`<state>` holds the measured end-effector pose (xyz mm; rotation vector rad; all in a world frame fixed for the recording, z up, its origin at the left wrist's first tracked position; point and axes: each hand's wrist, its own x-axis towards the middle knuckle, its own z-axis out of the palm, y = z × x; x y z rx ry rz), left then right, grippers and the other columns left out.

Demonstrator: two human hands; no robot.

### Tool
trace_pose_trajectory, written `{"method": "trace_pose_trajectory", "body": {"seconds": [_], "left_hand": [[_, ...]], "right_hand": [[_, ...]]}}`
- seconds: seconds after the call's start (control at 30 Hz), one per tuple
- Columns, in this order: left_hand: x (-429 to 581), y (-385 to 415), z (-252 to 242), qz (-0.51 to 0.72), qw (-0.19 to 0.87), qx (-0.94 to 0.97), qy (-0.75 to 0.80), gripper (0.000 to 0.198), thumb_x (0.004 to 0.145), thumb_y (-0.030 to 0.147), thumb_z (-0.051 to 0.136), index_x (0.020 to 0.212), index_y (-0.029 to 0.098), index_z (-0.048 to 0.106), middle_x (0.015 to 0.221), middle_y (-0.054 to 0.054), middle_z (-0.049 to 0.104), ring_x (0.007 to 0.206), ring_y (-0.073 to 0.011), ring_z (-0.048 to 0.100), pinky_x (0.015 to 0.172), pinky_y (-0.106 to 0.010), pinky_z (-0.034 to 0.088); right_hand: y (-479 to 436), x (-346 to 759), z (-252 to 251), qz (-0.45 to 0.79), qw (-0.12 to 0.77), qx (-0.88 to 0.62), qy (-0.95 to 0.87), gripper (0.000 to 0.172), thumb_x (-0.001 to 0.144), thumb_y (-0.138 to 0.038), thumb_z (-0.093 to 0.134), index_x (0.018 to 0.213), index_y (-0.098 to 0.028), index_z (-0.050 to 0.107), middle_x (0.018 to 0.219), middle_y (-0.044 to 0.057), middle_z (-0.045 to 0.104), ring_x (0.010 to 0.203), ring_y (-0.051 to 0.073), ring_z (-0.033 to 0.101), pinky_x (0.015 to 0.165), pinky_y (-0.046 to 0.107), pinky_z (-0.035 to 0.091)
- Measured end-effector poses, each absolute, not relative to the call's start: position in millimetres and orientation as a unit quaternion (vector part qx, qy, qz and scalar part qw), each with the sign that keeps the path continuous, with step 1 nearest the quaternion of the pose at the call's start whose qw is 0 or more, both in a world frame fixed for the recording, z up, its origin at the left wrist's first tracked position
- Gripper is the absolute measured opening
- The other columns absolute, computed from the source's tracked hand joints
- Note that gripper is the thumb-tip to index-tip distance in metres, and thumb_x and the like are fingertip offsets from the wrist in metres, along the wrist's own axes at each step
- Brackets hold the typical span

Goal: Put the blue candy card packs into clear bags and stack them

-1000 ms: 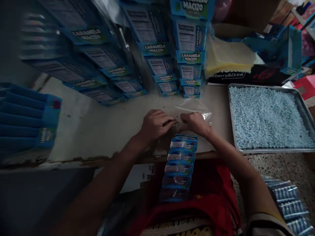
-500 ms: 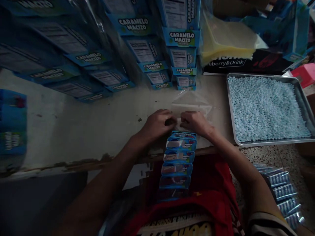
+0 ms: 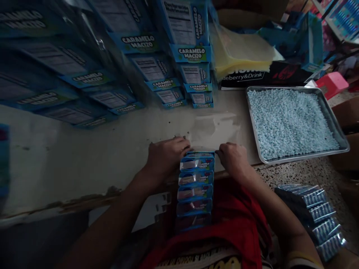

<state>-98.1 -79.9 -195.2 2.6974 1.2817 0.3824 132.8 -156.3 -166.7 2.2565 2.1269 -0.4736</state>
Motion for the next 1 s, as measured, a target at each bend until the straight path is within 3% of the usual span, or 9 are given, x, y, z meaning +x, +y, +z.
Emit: {"method": "trace_pose_trajectory", "body": {"seconds": [0.2,0.37,0.5,0.6,0.7,0.9,1.0], "left_hand": [[-104,-117,-159,0.271,-0.040,0.842,0.464,0.021,0.101,0.022,0.063,0.081,0.022,0.070,0.091,-0.005,0.076,0.081,-0.0216,0.069,0.060,-0.033,0.039],[-96,-139,-164,0.399,0.032,0.754,0.520,0.018,0.098,0.020,0.071,0.080,0.022,0.065,0.079,-0.001,0.070,0.075,-0.0179,0.067,0.066,-0.029,0.046],[-89,-139,-179,0.462,0.062,0.723,0.510,0.018,0.100,0.020,0.069,0.082,0.021,0.067,0.082,-0.003,0.071,0.080,-0.0178,0.070,0.073,-0.029,0.053],[-84,-138,-192,0.529,0.025,0.713,0.459,0.008,0.096,0.013,0.073,0.093,0.021,0.072,0.092,-0.004,0.075,0.087,-0.0174,0.073,0.082,-0.030,0.058],[-82,-139,-200,0.592,-0.046,0.692,0.410,0.019,0.088,0.007,0.081,0.101,0.020,0.075,0.096,-0.005,0.076,0.087,-0.0151,0.073,0.083,-0.026,0.059],[-105,-161,-219,0.562,-0.112,0.730,0.373,0.041,0.083,0.003,0.084,0.118,0.024,0.077,0.099,-0.006,0.079,0.086,-0.0169,0.075,0.083,-0.028,0.060],[-112,-165,-236,0.560,-0.111,0.720,0.395,0.028,0.084,0.008,0.085,0.106,0.023,0.075,0.094,-0.005,0.077,0.085,-0.0180,0.075,0.081,-0.028,0.059]], "right_hand": [[-166,120,-127,-0.162,-0.145,0.692,0.689,0.030,0.103,-0.032,0.060,0.080,-0.024,0.076,0.085,0.007,0.079,0.076,0.022,0.073,0.066,0.034,0.040],[-186,104,-126,-0.108,-0.217,0.724,0.646,0.024,0.101,-0.030,0.058,0.090,-0.026,0.079,0.090,0.007,0.081,0.077,0.023,0.074,0.069,0.035,0.048],[-192,98,-140,-0.006,-0.244,0.720,0.650,0.029,0.101,-0.028,0.056,0.079,-0.025,0.074,0.079,0.005,0.078,0.068,0.020,0.071,0.061,0.033,0.044],[-198,100,-155,0.099,-0.283,0.670,0.679,0.037,0.107,-0.028,0.054,0.074,-0.025,0.069,0.074,0.003,0.076,0.062,0.014,0.067,0.056,0.030,0.041],[-201,104,-173,0.172,-0.343,0.597,0.704,0.029,0.108,-0.023,0.058,0.081,-0.022,0.069,0.075,0.000,0.076,0.062,0.009,0.066,0.059,0.024,0.042],[-200,111,-193,0.161,-0.383,0.581,0.700,0.019,0.104,-0.018,0.064,0.085,-0.022,0.067,0.077,-0.001,0.079,0.065,0.010,0.071,0.064,0.023,0.047],[-202,113,-193,0.143,-0.384,0.521,0.749,0.017,0.104,-0.015,0.063,0.089,-0.022,0.067,0.088,0.002,0.082,0.073,0.011,0.074,0.071,0.023,0.052]]}}
